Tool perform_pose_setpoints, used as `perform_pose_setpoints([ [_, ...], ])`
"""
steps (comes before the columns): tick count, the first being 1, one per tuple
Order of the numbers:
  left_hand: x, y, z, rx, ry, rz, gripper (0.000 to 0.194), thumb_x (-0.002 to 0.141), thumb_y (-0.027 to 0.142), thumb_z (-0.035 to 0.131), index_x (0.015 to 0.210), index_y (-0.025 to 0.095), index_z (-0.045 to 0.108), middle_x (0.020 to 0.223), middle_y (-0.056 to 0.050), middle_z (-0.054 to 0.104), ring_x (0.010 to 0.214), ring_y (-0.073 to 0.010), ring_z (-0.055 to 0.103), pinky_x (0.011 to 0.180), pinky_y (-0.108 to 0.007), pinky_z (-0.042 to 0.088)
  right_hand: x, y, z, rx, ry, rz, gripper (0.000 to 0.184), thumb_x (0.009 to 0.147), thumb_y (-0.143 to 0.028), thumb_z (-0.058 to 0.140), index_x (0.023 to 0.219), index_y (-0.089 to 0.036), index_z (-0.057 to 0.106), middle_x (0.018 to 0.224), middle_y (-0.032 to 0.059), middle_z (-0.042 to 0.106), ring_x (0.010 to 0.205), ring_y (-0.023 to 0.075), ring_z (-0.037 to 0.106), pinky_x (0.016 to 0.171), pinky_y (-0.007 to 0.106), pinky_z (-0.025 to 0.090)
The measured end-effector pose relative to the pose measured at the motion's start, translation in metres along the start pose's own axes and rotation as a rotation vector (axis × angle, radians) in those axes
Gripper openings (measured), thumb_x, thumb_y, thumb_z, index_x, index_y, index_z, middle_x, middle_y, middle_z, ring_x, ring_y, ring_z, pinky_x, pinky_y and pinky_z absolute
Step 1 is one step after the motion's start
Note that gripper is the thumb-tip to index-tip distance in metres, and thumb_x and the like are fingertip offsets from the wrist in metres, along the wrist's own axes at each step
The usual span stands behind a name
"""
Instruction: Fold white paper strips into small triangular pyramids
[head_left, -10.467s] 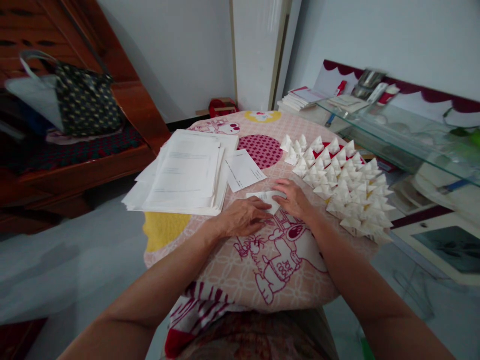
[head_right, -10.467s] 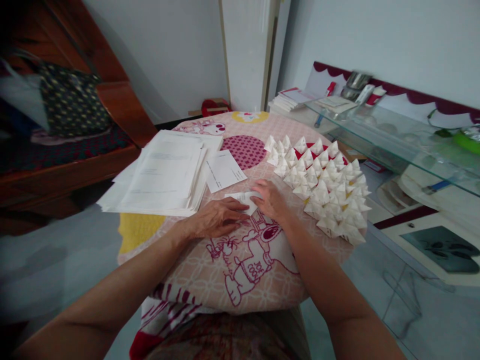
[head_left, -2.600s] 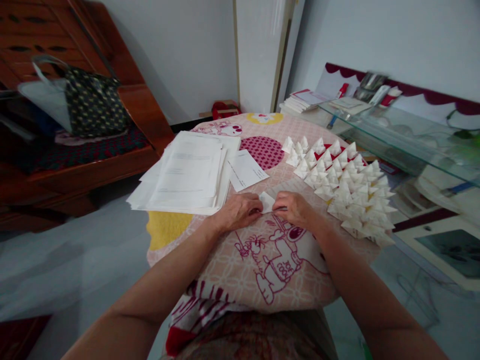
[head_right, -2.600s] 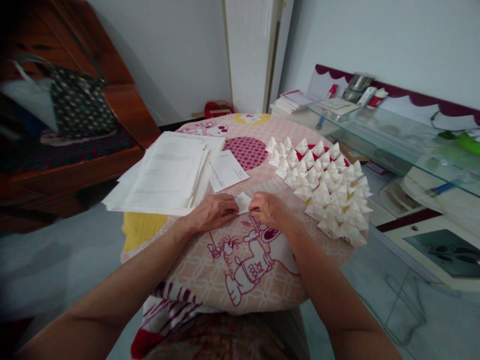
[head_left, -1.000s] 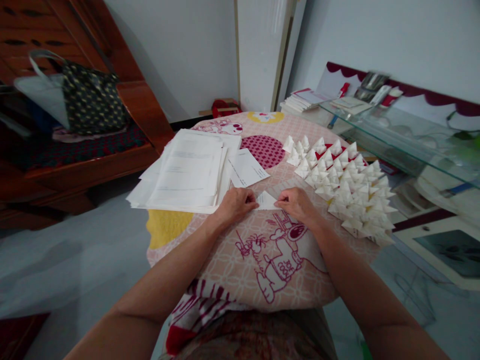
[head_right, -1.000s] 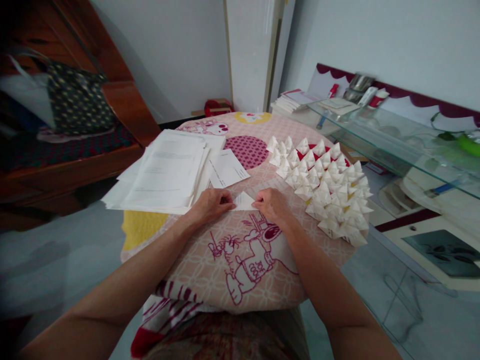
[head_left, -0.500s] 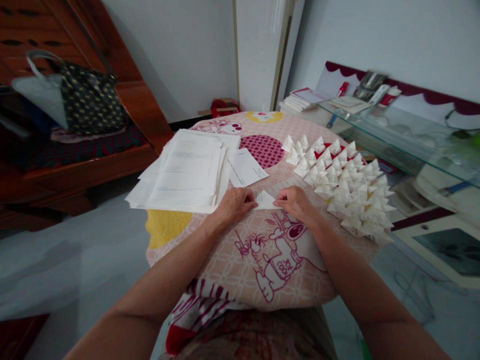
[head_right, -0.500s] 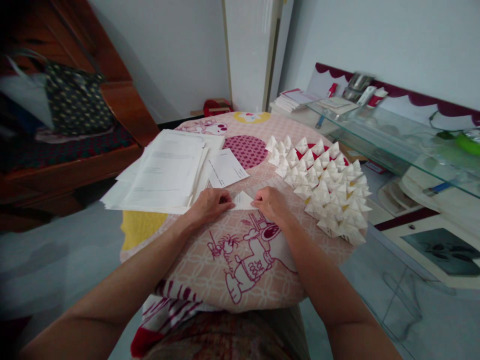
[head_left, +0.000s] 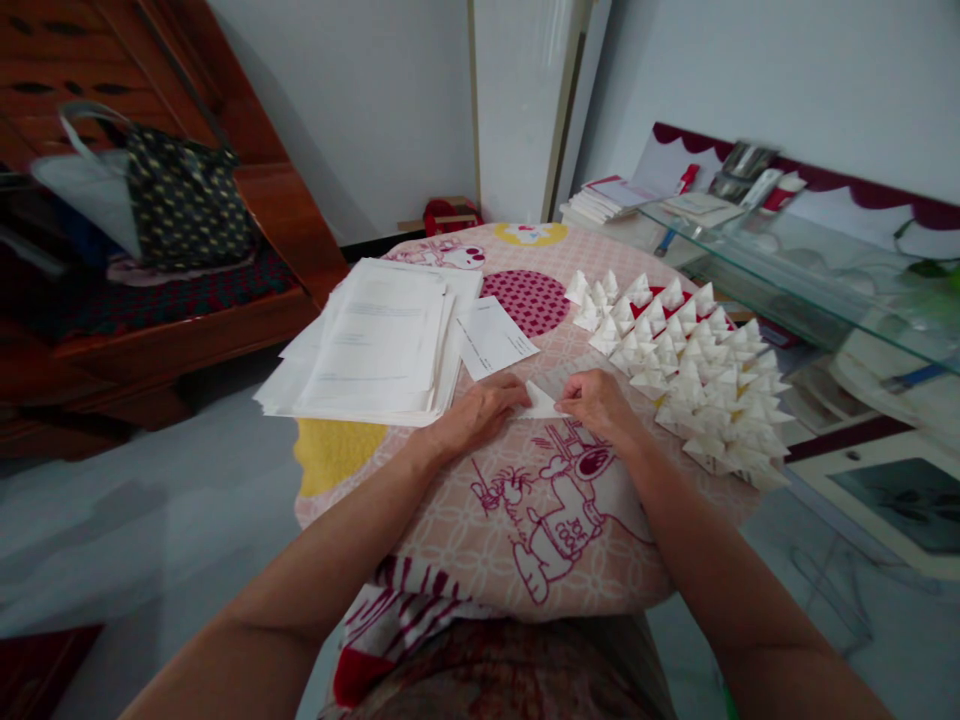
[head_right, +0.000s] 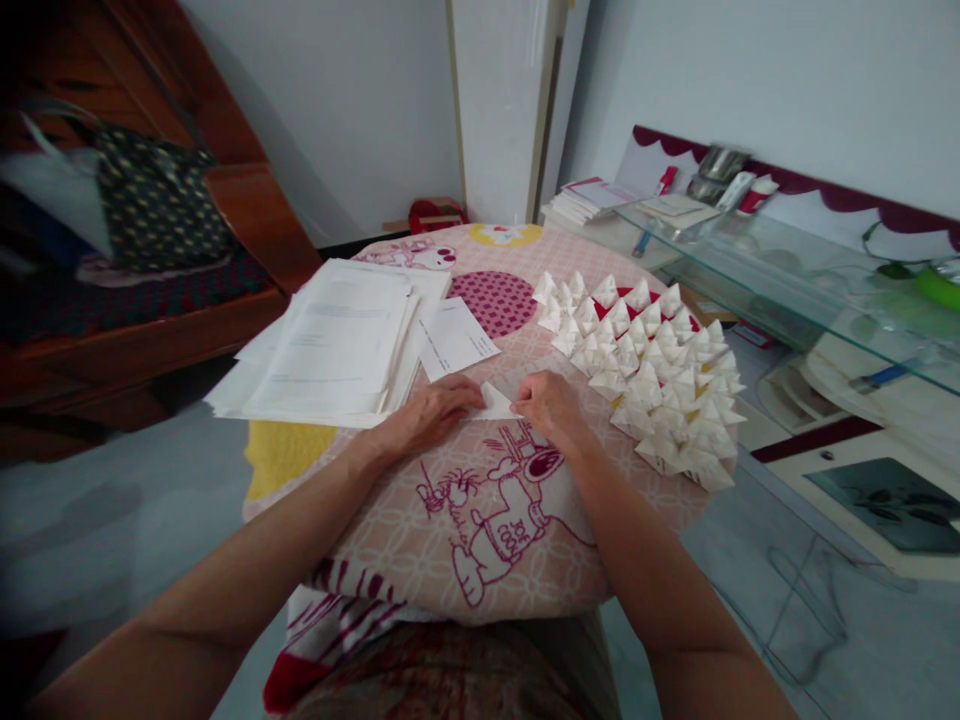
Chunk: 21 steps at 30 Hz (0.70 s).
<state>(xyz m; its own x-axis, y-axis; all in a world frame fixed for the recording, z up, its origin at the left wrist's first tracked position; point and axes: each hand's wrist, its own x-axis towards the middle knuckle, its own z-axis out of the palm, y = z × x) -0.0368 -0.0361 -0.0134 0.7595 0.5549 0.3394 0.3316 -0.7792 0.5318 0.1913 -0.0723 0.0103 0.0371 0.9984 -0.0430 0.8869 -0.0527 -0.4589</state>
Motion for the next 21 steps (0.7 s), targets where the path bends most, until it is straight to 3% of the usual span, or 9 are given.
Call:
perform_pose_setpoints([
  [5,0.001,-0.003,0.003,0.007,-0.094,0.09,0.038,0.093,0.004,0.046,0.112,0.018,0.076,0.109,-0.01,0.071,0.101,-0.0185,0.065,0.092,-0.034,0.053,-0.001,0.002,-0.003,0.003,0.054,0.044,0.006,0.071,-0.02,0.078,0.073,-0.015,0.076,0.071,0.0056,0.073,0.066,0.0172,0.063,0.063,0.027,0.041],
  [9,0.001,-0.006,0.005,0.061,-0.111,0.066,0.042,0.092,0.004,0.049,0.117,0.023,0.076,0.112,-0.01,0.07,0.101,-0.0184,0.065,0.094,-0.036,0.054,-0.007,-0.006,-0.001,0.114,0.1,-0.065,0.011,0.079,-0.016,0.066,0.08,-0.015,0.077,0.074,0.006,0.074,0.068,0.0173,0.064,0.064,0.026,0.043],
  [12,0.0,-0.008,0.006,0.079,-0.12,0.074,0.042,0.092,0.004,0.049,0.119,0.023,0.075,0.113,-0.01,0.07,0.102,-0.0186,0.064,0.094,-0.035,0.053,-0.008,-0.012,0.004,0.182,0.024,-0.151,0.016,0.081,-0.013,0.061,0.079,-0.015,0.076,0.072,0.0054,0.073,0.066,0.0161,0.063,0.064,0.025,0.044],
  [21,0.001,-0.006,0.004,0.115,-0.16,0.08,0.043,0.094,0.006,0.047,0.121,0.025,0.075,0.111,-0.009,0.069,0.103,-0.02,0.063,0.093,-0.034,0.051,-0.006,-0.018,0.008,0.128,-0.093,-0.029,0.006,0.073,-0.015,0.07,0.073,-0.017,0.075,0.069,0.0043,0.072,0.064,0.0165,0.062,0.059,0.026,0.041],
])
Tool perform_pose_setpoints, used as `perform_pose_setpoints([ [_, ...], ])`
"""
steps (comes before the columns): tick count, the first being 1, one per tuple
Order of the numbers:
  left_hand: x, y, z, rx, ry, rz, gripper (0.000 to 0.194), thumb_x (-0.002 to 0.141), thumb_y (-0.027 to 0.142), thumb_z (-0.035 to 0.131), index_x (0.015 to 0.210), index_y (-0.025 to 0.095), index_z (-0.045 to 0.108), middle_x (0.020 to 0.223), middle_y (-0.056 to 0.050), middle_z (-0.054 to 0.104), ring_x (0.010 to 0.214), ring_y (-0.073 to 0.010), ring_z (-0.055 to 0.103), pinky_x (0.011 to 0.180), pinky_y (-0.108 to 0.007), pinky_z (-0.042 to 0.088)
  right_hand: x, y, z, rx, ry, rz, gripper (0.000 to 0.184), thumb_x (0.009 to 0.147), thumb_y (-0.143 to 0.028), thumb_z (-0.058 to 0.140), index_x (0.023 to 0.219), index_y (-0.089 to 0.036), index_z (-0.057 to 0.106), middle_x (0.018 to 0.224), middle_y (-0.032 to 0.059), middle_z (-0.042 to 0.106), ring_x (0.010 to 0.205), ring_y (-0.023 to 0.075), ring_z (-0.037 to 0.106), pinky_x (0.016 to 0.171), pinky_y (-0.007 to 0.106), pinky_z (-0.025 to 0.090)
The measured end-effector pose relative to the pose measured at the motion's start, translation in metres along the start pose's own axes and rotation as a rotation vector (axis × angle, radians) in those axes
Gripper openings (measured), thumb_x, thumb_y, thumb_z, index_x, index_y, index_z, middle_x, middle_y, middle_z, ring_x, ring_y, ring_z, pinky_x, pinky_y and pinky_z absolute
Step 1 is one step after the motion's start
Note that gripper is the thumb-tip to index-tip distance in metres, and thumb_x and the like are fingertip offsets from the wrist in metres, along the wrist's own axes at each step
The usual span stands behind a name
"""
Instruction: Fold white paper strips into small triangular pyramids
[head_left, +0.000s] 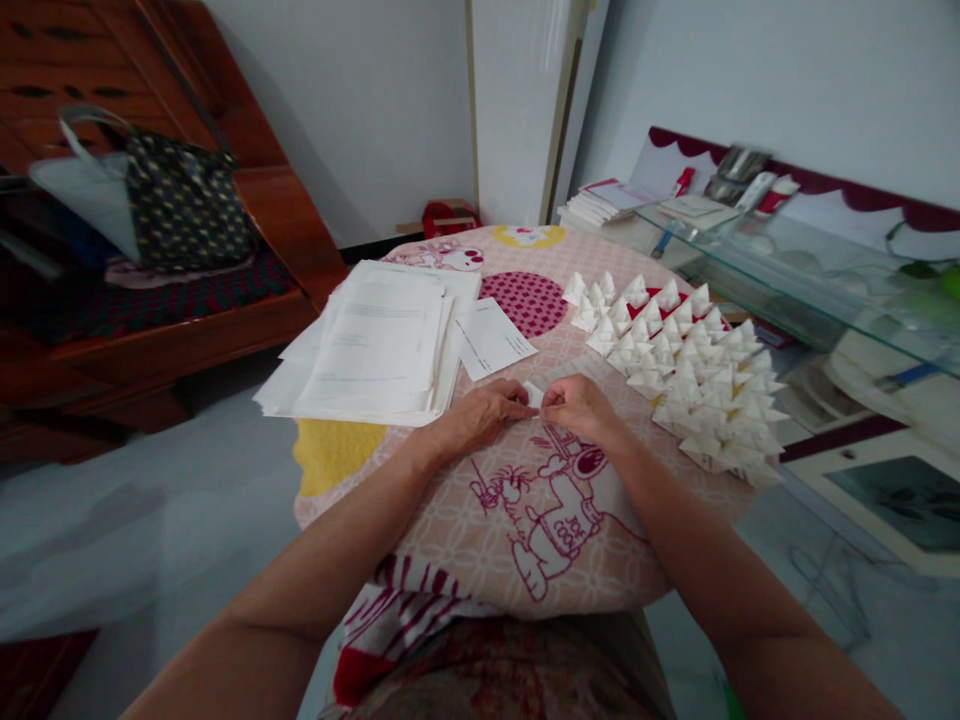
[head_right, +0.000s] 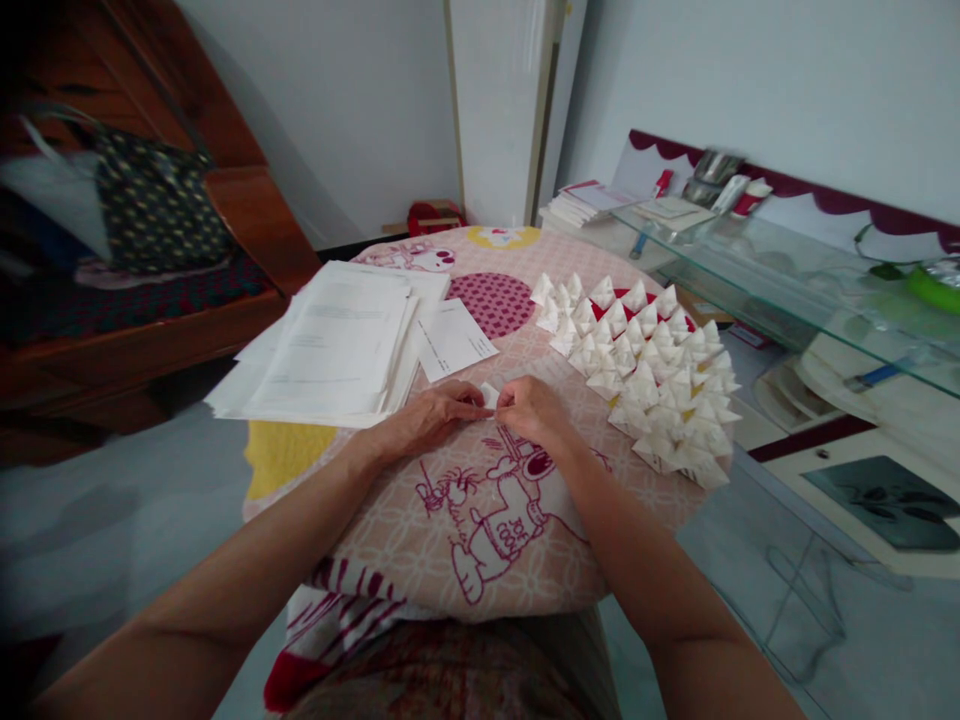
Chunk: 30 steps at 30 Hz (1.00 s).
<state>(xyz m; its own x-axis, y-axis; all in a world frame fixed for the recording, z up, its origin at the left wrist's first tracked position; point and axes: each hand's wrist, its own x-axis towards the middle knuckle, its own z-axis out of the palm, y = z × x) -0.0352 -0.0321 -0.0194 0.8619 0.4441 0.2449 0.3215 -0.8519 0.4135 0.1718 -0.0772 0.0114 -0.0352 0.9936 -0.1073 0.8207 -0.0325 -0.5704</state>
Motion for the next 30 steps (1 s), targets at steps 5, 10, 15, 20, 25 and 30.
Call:
perform_pose_setpoints([
  [5,0.0,0.002,-0.001,-0.007,0.002,-0.016,0.041,0.095,0.007,0.047,0.119,0.023,0.076,0.114,-0.009,0.069,0.105,-0.0202,0.063,0.094,-0.034,0.05,0.001,-0.003,-0.002,-0.049,-0.007,0.023,0.008,0.07,-0.011,0.07,0.07,-0.018,0.074,0.066,0.0031,0.07,0.062,0.0156,0.06,0.058,0.026,0.039],
  [10,-0.001,0.002,0.0,-0.019,0.024,-0.009,0.04,0.095,0.007,0.048,0.12,0.022,0.075,0.112,-0.01,0.07,0.104,-0.0206,0.063,0.093,-0.034,0.051,-0.002,0.01,-0.013,-0.054,-0.019,0.084,0.008,0.067,-0.009,0.068,0.064,-0.016,0.071,0.055,0.0007,0.063,0.054,0.0135,0.055,0.052,0.025,0.035],
  [15,-0.001,-0.002,0.003,-0.006,0.043,0.011,0.039,0.095,0.008,0.048,0.119,0.022,0.076,0.112,-0.009,0.07,0.104,-0.0201,0.064,0.093,-0.034,0.051,-0.006,0.028,-0.025,0.004,0.007,0.142,0.009,0.067,-0.009,0.064,0.063,-0.016,0.069,0.05,-0.0013,0.059,0.047,0.0113,0.053,0.048,0.023,0.034],
  [20,-0.001,-0.001,0.002,0.032,0.056,0.047,0.04,0.093,0.006,0.049,0.119,0.021,0.075,0.112,-0.01,0.07,0.103,-0.0197,0.064,0.093,-0.033,0.052,-0.003,0.017,-0.015,0.264,-0.009,0.044,0.01,0.078,-0.018,0.062,0.08,-0.016,0.072,0.057,-0.0012,0.064,0.047,0.0115,0.055,0.048,0.022,0.037],
  [25,-0.002,0.002,-0.002,0.071,0.037,0.051,0.04,0.093,0.007,0.05,0.121,0.022,0.074,0.113,-0.01,0.07,0.103,-0.0199,0.064,0.092,-0.033,0.052,-0.002,0.0,-0.005,0.016,0.097,-0.111,0.009,0.078,-0.014,0.067,0.077,-0.016,0.076,0.067,0.0033,0.071,0.061,0.0148,0.061,0.059,0.025,0.041],
  [30,-0.001,0.007,-0.004,0.092,-0.009,0.031,0.037,0.095,0.011,0.052,0.121,0.025,0.074,0.113,-0.01,0.07,0.102,-0.0209,0.064,0.091,-0.034,0.052,-0.004,0.002,-0.005,-0.153,0.082,-0.126,0.014,0.08,-0.017,0.069,0.086,-0.02,0.081,0.075,0.0048,0.075,0.069,0.018,0.064,0.064,0.028,0.04],
])
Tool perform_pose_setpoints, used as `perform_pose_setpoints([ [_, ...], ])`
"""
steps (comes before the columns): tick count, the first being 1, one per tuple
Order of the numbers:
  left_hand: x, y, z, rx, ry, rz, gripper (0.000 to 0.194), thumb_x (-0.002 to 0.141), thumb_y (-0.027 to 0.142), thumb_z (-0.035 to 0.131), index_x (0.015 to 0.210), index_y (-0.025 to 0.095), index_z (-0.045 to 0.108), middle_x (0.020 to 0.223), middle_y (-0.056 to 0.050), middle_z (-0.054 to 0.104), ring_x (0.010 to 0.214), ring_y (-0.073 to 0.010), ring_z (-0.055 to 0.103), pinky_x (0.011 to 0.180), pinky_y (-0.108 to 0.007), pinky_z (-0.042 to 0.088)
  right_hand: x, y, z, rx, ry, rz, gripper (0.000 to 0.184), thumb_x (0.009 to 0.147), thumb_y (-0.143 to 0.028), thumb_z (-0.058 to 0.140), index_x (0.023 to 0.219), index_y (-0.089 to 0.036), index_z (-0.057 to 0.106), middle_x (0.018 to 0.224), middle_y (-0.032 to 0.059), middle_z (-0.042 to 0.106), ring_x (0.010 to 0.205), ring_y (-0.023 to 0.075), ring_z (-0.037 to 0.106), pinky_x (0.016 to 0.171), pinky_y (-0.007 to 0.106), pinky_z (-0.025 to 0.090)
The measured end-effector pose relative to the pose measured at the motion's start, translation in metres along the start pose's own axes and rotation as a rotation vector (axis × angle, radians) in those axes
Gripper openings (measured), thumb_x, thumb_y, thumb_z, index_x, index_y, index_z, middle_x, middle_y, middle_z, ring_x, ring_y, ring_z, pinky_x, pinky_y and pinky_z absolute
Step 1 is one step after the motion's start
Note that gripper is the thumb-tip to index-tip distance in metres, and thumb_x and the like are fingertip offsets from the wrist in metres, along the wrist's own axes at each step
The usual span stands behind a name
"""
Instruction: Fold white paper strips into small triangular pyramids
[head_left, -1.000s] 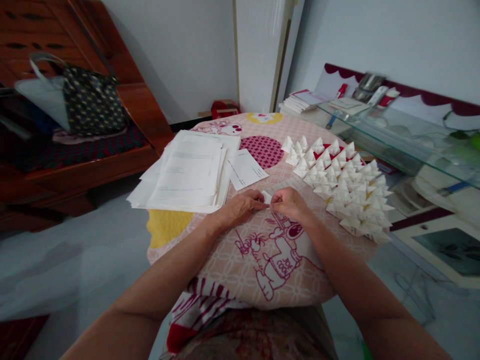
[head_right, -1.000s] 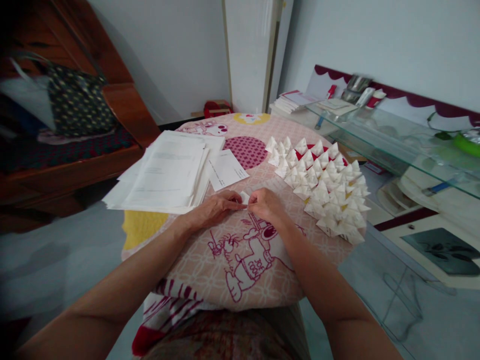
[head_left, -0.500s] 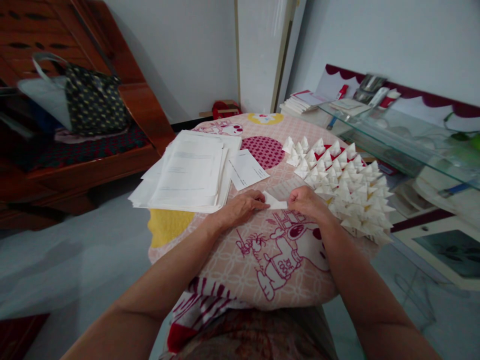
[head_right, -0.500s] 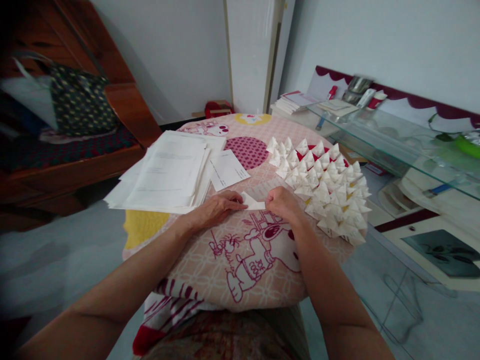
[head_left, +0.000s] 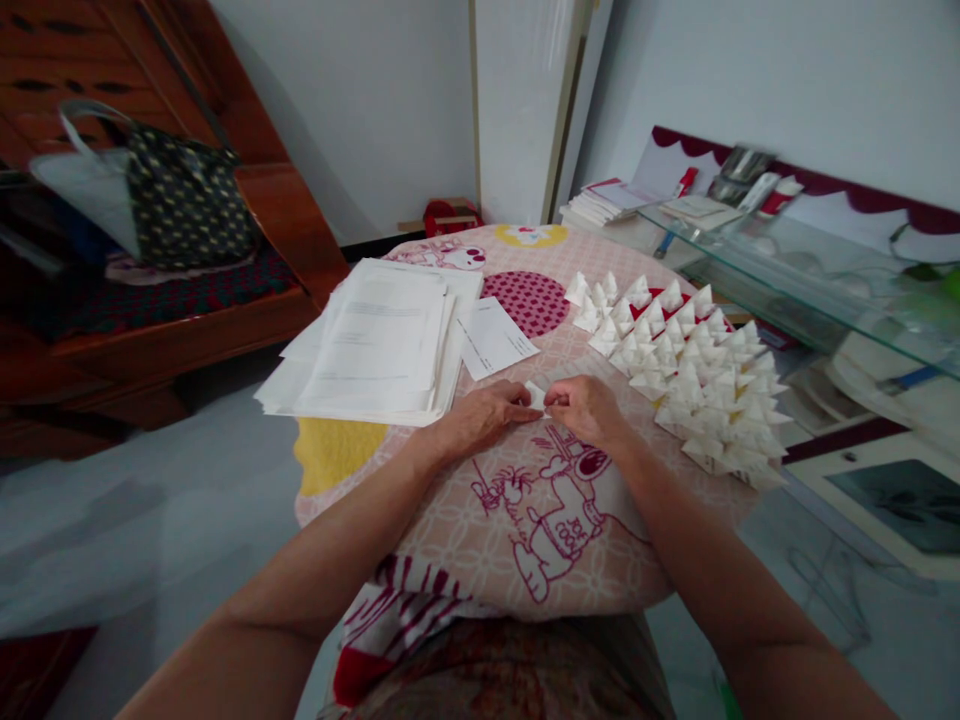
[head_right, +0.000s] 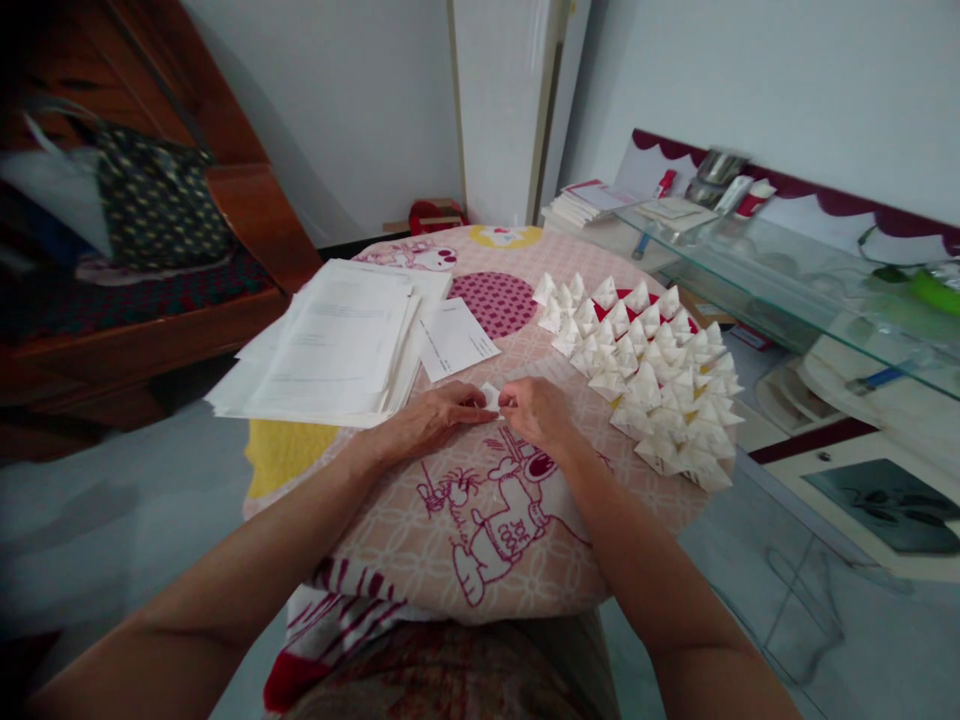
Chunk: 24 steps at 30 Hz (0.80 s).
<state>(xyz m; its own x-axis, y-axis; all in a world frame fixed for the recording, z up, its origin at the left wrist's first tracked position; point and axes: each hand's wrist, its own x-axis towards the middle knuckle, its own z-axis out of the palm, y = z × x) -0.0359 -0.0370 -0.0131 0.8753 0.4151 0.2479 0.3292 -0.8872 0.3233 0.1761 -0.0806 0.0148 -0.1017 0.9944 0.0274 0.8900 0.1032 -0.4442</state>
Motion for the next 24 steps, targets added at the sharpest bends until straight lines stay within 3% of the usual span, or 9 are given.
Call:
perform_pose_setpoints([
  [8,-0.008,0.002,-0.017,-0.099,0.02,-0.015,0.042,0.081,-0.001,0.052,0.105,0.02,0.08,0.117,-0.011,0.074,0.107,-0.0217,0.069,0.094,-0.033,0.054,0.002,0.006,0.003,0.079,-0.053,0.054,0.015,0.078,-0.016,0.07,0.087,-0.019,0.082,0.074,0.0042,0.074,0.066,0.017,0.062,0.061,0.028,0.039],
  [15,-0.023,-0.018,-0.017,-0.215,0.115,-0.017,0.035,0.07,-0.006,0.052,0.082,0.017,0.076,0.11,-0.008,0.077,0.105,-0.0195,0.072,0.091,-0.033,0.057,0.003,0.009,0.004,0.152,-0.044,0.05,0.014,0.075,-0.016,0.07,0.084,-0.019,0.081,0.067,0.0018,0.07,0.06,0.0147,0.058,0.059,0.027,0.037],
  [19,-0.026,-0.026,-0.016,-0.181,0.059,-0.11,0.029,0.066,-0.006,0.051,0.067,0.016,0.07,0.108,-0.007,0.079,0.101,-0.0186,0.073,0.09,-0.031,0.056,0.003,0.011,0.005,0.173,-0.052,0.042,0.013,0.076,-0.015,0.069,0.084,-0.018,0.08,0.067,0.0012,0.069,0.06,0.0142,0.057,0.06,0.026,0.038],
  [24,-0.024,-0.018,-0.029,-0.23,0.023,-0.223,0.025,0.066,-0.003,0.047,0.055,0.015,0.06,0.109,-0.006,0.078,0.094,-0.0171,0.072,0.083,-0.028,0.054,0.002,0.011,0.001,0.051,-0.026,0.086,0.016,0.076,-0.024,0.074,0.09,-0.019,0.078,0.076,0.003,0.071,0.066,0.0164,0.059,0.063,0.028,0.038],
])
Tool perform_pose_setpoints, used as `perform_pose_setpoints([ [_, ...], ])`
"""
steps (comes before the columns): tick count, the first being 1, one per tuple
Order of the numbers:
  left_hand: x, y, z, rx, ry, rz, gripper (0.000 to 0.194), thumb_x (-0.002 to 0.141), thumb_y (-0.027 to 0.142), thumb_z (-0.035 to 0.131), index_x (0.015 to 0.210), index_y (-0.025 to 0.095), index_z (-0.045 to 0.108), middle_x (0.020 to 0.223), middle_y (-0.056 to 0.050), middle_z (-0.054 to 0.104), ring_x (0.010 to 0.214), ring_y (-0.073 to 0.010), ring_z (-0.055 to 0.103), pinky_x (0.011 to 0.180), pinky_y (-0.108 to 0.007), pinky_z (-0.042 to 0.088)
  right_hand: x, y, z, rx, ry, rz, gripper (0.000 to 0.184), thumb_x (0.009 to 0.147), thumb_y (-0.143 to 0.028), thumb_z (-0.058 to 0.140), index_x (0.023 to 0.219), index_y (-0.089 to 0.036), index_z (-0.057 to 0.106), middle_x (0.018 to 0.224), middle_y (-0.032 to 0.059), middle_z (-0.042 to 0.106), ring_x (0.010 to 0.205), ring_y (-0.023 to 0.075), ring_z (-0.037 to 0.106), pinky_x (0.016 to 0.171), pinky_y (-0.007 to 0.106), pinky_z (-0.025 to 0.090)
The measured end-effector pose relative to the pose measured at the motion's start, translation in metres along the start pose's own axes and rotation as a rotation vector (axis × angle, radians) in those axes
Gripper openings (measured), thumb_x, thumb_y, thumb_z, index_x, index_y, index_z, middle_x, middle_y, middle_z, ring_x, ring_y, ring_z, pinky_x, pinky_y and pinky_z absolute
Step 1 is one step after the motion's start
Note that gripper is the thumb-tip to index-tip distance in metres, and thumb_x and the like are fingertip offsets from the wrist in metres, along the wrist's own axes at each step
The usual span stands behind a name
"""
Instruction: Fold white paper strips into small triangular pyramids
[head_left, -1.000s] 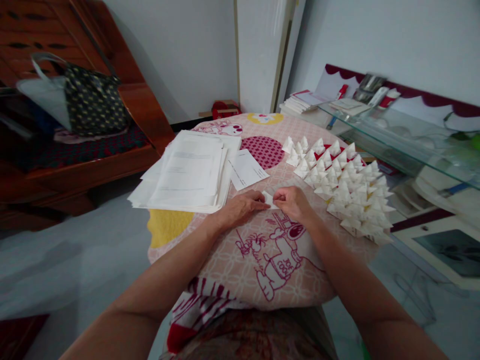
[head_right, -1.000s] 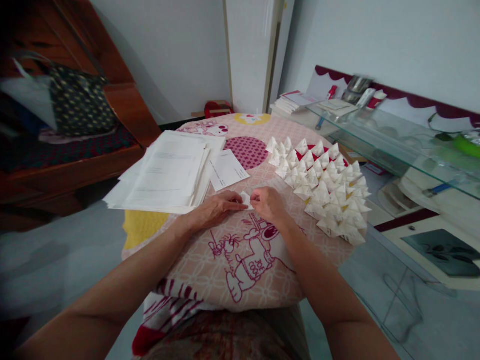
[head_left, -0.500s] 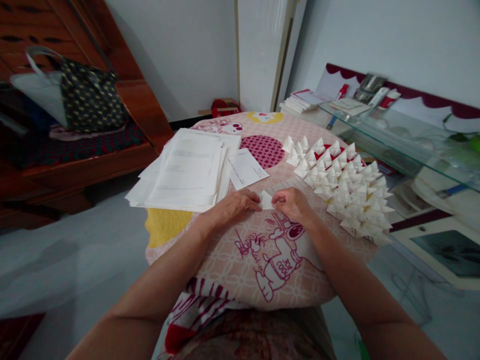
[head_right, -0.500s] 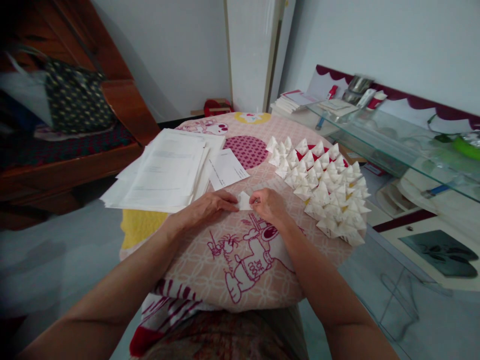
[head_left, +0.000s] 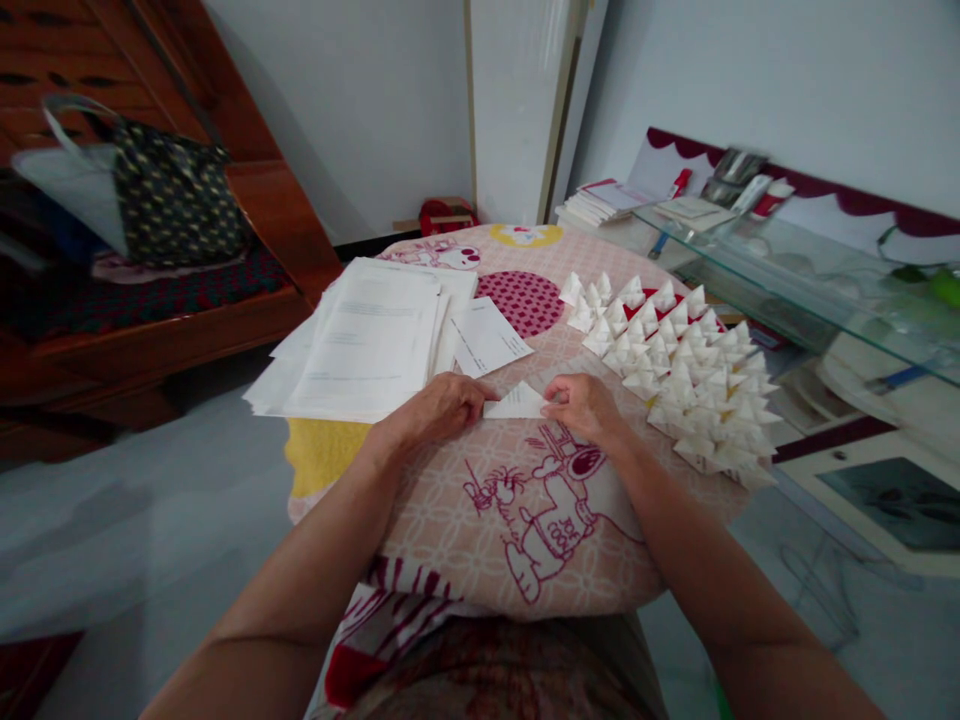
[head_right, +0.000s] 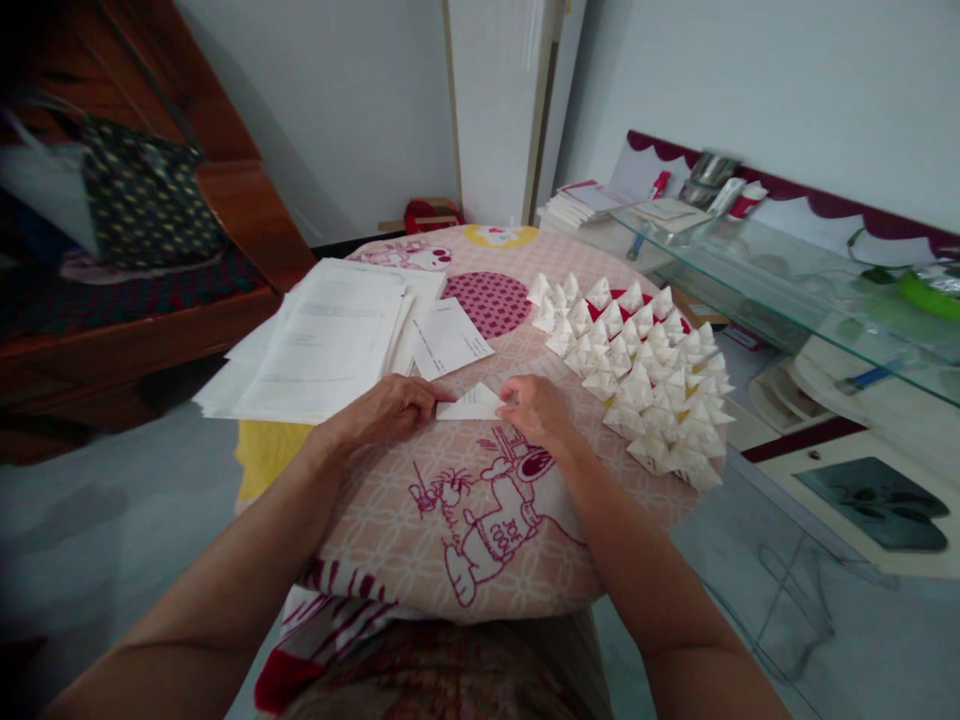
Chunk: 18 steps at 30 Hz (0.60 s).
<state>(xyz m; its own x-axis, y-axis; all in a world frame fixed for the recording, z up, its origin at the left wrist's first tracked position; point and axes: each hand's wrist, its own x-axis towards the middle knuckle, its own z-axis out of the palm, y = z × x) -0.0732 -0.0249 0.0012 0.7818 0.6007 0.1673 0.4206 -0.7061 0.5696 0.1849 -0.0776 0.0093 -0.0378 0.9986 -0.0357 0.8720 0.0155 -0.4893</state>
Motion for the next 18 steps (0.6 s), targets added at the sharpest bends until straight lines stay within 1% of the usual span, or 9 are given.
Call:
perform_pose_setpoints([
  [2,0.001,0.007,-0.003,-0.014,0.022,-0.05,0.029,0.071,-0.002,0.045,0.065,0.016,0.066,0.103,-0.006,0.078,0.09,-0.0164,0.071,0.082,-0.028,0.053,0.0,-0.001,-0.003,-0.049,0.011,0.004,0.02,0.074,-0.029,0.077,0.091,-0.019,0.077,0.08,0.0045,0.072,0.072,0.018,0.06,0.065,0.028,0.038],
  [4,0.003,0.012,-0.005,-0.027,0.029,-0.101,0.031,0.079,0.003,0.045,0.086,0.017,0.072,0.095,-0.004,0.077,0.085,-0.016,0.069,0.08,-0.028,0.051,0.001,0.0,-0.004,-0.051,-0.001,0.01,0.02,0.072,-0.031,0.078,0.087,-0.018,0.075,0.081,0.0045,0.071,0.074,0.0181,0.059,0.065,0.028,0.038],
  [6,0.006,0.016,-0.003,-0.05,0.015,-0.134,0.027,0.084,0.012,0.052,0.103,0.018,0.071,0.093,-0.004,0.074,0.081,-0.0164,0.066,0.078,-0.029,0.05,0.002,0.003,-0.005,-0.001,-0.028,0.022,0.017,0.07,-0.03,0.079,0.08,-0.018,0.072,0.076,0.0025,0.068,0.069,0.0162,0.057,0.061,0.027,0.036],
  [7,0.008,0.016,-0.001,-0.062,0.011,-0.144,0.026,0.082,0.017,0.058,0.106,0.017,0.069,0.093,-0.004,0.073,0.08,-0.0167,0.065,0.077,-0.029,0.049,0.003,0.006,-0.004,0.039,-0.038,0.026,0.016,0.069,-0.029,0.078,0.076,-0.018,0.071,0.072,0.001,0.066,0.066,0.0148,0.055,0.059,0.026,0.034],
  [9,0.012,0.016,0.004,-0.076,0.03,-0.164,0.032,0.076,0.02,0.067,0.107,0.017,0.069,0.091,-0.004,0.072,0.077,-0.0167,0.062,0.074,-0.029,0.047,0.005,0.012,-0.004,0.146,-0.06,0.021,0.015,0.067,-0.028,0.077,0.07,-0.017,0.067,0.062,-0.0021,0.06,0.059,0.0122,0.05,0.055,0.025,0.032],
  [11,0.016,0.014,0.009,-0.094,0.057,-0.185,0.034,0.071,0.018,0.069,0.105,0.017,0.07,0.08,-0.001,0.069,0.07,-0.0156,0.059,0.069,-0.027,0.044,0.006,0.018,-0.003,0.281,-0.096,0.007,0.016,0.066,-0.029,0.076,0.067,-0.017,0.065,0.056,-0.0045,0.055,0.053,0.0103,0.046,0.051,0.024,0.029],
  [13,0.02,0.011,0.01,-0.134,0.065,-0.17,0.021,0.069,0.017,0.07,0.091,0.018,0.073,0.073,0.001,0.067,0.064,-0.0141,0.055,0.063,-0.026,0.04,0.006,0.021,-0.004,0.417,-0.124,0.004,0.018,0.066,-0.031,0.075,0.066,-0.017,0.064,0.051,-0.0064,0.051,0.048,0.0086,0.041,0.048,0.023,0.027],
  [16,0.026,0.009,0.004,-0.268,0.131,-0.146,0.006,0.071,0.023,0.074,0.073,0.018,0.072,0.064,0.002,0.064,0.058,-0.0117,0.052,0.056,-0.023,0.037,0.003,0.02,-0.012,0.565,-0.124,0.029,0.021,0.065,-0.034,0.075,0.065,-0.018,0.061,0.048,-0.0084,0.047,0.043,0.0067,0.036,0.045,0.022,0.024],
  [18,0.031,0.011,-0.006,-0.431,0.179,-0.161,0.011,0.072,0.027,0.076,0.072,0.017,0.071,0.061,0.001,0.063,0.056,-0.0111,0.054,0.054,-0.022,0.039,0.002,0.016,-0.023,0.604,-0.177,0.019,0.023,0.065,-0.035,0.076,0.066,-0.018,0.061,0.047,-0.0087,0.047,0.042,0.0061,0.035,0.043,0.021,0.023],
])
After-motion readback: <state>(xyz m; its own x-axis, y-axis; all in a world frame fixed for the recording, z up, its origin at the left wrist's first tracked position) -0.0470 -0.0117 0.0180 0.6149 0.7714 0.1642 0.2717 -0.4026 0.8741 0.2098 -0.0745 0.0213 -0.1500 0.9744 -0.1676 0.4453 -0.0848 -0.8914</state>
